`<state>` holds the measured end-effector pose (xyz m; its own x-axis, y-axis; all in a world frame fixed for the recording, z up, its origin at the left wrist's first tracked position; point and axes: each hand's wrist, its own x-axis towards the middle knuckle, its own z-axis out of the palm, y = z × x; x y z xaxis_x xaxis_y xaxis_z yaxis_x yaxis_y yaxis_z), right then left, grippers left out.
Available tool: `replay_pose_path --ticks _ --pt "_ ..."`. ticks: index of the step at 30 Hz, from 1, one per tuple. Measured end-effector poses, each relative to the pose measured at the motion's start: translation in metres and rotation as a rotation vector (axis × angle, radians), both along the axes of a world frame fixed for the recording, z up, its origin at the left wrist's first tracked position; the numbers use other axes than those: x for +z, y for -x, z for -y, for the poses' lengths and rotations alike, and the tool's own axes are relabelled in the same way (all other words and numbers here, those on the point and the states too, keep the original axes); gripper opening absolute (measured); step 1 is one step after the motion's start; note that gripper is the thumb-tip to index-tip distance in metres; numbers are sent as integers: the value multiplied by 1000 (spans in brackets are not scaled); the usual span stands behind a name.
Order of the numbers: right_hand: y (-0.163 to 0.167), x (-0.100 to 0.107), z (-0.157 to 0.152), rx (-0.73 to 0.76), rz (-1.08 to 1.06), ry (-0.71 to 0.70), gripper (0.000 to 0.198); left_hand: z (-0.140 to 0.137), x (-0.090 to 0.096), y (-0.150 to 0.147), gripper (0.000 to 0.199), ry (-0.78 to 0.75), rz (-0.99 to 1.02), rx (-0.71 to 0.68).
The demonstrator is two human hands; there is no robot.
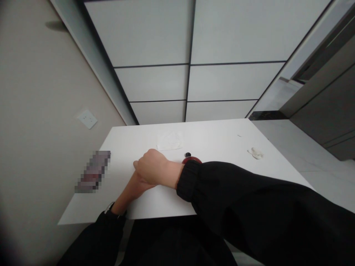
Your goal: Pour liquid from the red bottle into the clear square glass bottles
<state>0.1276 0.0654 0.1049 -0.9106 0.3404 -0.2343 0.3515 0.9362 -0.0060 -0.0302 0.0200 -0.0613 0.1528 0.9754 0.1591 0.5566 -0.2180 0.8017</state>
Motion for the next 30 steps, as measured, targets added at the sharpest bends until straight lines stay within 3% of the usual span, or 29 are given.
replay_pose_path --ticks 3,6,9,11,14,18,23,27,30 --pt "2 0 3 37 1 29 22 0 1 -1 31 -1 -3 9" --pt "2 1 3 8 -19 38 36 0 3 -2 28 0 11 9" --pt "2 4 0 -91 10 16 28 0 5 -2 41 9 37 29" --pt "1 6 -3 -80 38 23 21 1 6 -3 53 15 48 53" --pt "0 6 -7 -21 30 37 30 2 5 -4 63 24 58 68" --pt "-2 4 -8 -101 31 -3 29 3 4 -5 73 33 74 84" --pt "-3 5 -9 -24 20 28 44 4 6 -5 65 33 79 83" --pt "-3 4 -10 -57 21 11 24 4 9 -6 63 21 90 82" --pt "-6 1 -11 23 10 35 22 3 9 -6 53 14 86 66"
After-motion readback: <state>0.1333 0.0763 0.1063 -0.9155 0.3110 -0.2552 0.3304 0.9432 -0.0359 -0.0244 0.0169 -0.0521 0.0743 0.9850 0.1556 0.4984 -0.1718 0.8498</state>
